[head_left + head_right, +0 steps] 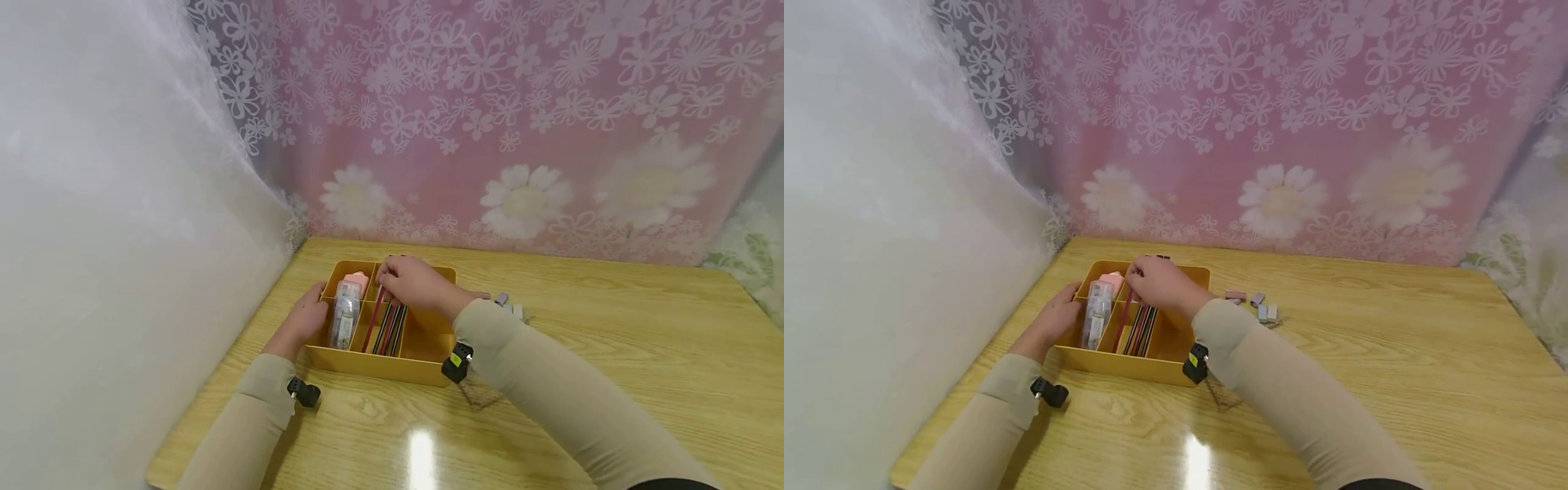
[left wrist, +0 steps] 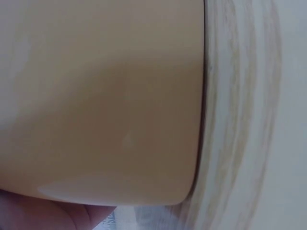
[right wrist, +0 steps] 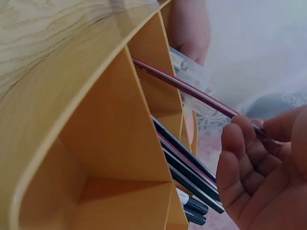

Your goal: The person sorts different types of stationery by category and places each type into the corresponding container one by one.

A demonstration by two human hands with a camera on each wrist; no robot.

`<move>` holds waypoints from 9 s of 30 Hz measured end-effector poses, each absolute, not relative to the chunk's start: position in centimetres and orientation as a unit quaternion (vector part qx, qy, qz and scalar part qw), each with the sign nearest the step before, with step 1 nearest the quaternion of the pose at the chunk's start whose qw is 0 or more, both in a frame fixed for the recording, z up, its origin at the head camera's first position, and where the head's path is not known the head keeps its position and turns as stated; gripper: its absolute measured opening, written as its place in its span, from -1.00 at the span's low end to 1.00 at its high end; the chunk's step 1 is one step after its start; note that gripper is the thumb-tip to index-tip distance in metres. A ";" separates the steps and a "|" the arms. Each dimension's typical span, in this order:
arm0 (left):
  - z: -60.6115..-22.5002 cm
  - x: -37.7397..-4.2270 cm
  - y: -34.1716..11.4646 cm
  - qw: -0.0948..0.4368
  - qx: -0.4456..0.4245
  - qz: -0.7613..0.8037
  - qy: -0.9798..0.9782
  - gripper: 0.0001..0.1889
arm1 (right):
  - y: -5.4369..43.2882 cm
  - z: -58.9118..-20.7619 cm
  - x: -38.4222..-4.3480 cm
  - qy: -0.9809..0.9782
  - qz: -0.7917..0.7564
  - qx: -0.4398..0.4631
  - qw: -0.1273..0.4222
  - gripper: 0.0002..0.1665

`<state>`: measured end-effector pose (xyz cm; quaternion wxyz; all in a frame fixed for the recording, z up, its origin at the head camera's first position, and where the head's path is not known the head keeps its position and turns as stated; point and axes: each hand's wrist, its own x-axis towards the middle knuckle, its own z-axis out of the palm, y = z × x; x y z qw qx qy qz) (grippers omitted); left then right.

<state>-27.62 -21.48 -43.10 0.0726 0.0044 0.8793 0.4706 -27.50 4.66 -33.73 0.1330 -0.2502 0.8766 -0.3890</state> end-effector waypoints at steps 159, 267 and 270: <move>-41.8 -27.7 -22.0 0.079 0.031 0.302 0.949 -0.49 | 19.1 -45.8 -25.3 0.942 -0.297 -0.154 -0.014 -0.73; -42.4 -28.1 -22.0 0.083 0.019 0.330 0.940 -0.47 | 18.1 -45.2 -25.0 0.960 -0.145 -0.215 -0.101 -0.67; -42.4 -28.1 -22.0 0.085 0.016 0.331 0.939 -0.46 | 18.1 -45.3 -25.1 0.959 -0.139 -0.218 -0.115 -0.70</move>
